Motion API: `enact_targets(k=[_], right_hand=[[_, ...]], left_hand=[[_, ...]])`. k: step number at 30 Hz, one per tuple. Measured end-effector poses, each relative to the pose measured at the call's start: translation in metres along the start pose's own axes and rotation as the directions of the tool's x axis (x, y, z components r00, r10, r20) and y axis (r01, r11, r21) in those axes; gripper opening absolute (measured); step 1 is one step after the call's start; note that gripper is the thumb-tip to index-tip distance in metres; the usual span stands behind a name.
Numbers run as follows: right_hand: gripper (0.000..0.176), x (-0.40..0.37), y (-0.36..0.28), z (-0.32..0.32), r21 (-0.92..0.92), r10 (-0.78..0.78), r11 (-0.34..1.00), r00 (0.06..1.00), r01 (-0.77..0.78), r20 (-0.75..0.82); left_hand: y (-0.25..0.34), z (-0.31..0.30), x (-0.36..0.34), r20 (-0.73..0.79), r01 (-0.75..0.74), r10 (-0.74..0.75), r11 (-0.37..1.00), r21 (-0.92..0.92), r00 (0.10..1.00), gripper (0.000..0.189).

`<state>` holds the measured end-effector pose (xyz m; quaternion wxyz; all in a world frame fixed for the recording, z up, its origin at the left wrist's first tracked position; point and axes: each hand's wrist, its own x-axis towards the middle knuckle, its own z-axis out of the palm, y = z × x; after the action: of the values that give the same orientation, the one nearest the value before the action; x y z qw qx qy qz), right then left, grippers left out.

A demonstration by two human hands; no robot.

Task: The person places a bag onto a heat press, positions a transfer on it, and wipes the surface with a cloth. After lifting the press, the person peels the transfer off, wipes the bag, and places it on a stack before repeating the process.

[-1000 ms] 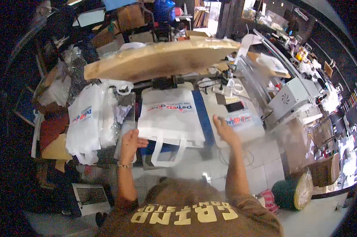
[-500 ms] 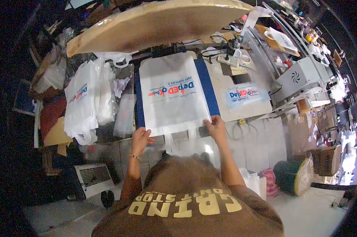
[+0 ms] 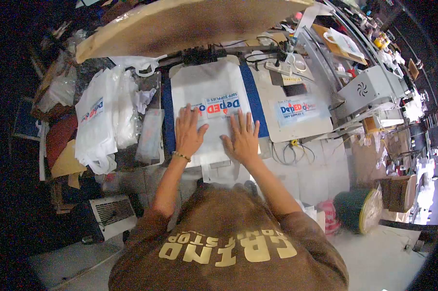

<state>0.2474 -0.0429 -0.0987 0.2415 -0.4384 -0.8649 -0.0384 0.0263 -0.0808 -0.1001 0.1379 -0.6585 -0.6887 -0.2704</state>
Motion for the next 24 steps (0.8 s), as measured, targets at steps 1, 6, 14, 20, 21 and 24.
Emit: enact_targets(k=[1, 6, 14, 20, 21, 24], right_hand=[[0.078, -0.005, 0.002, 0.011, 0.036, 0.067, 0.997, 0.994, -0.070, 0.087], [0.077, -0.010, 0.008, 0.020, 0.097, 0.126, 0.984, 0.972, -0.147, 0.196], [0.069, -0.002, 0.011, 0.009, 0.085, 0.148, 0.981, 0.957, -0.174, 0.249], [0.070, -0.003, 0.016, 0.014, 0.058, 0.279, 0.959, 0.960, -0.279, -0.001], [0.067, -0.006, 0.017, 0.010, 0.031, 0.344, 0.937, 0.935, -0.347, 0.086], [0.063, -0.027, 0.020, 0.003, -0.010, 0.393, 0.920, 0.918, -0.393, 0.053]], left_hand=[[-0.004, 0.008, -0.003, -0.013, 0.001, -0.001, 1.000, 0.002, 1.000, 0.064], [-0.011, 0.016, 0.003, 0.183, 0.185, -0.181, 0.983, -0.005, 0.966, 0.073], [-0.085, -0.012, 0.029, 0.210, 0.173, -0.111, 0.935, -0.310, 0.971, 0.037], [-0.223, 0.006, 0.062, 0.209, 0.343, -0.358, 0.933, 0.103, 0.910, 0.045], [-0.237, 0.010, 0.069, 0.276, 0.278, -0.359, 0.915, 0.293, 0.892, 0.055], [-0.345, 0.108, 0.055, 0.220, 0.009, -0.125, 0.886, 0.464, 0.967, 0.043]])
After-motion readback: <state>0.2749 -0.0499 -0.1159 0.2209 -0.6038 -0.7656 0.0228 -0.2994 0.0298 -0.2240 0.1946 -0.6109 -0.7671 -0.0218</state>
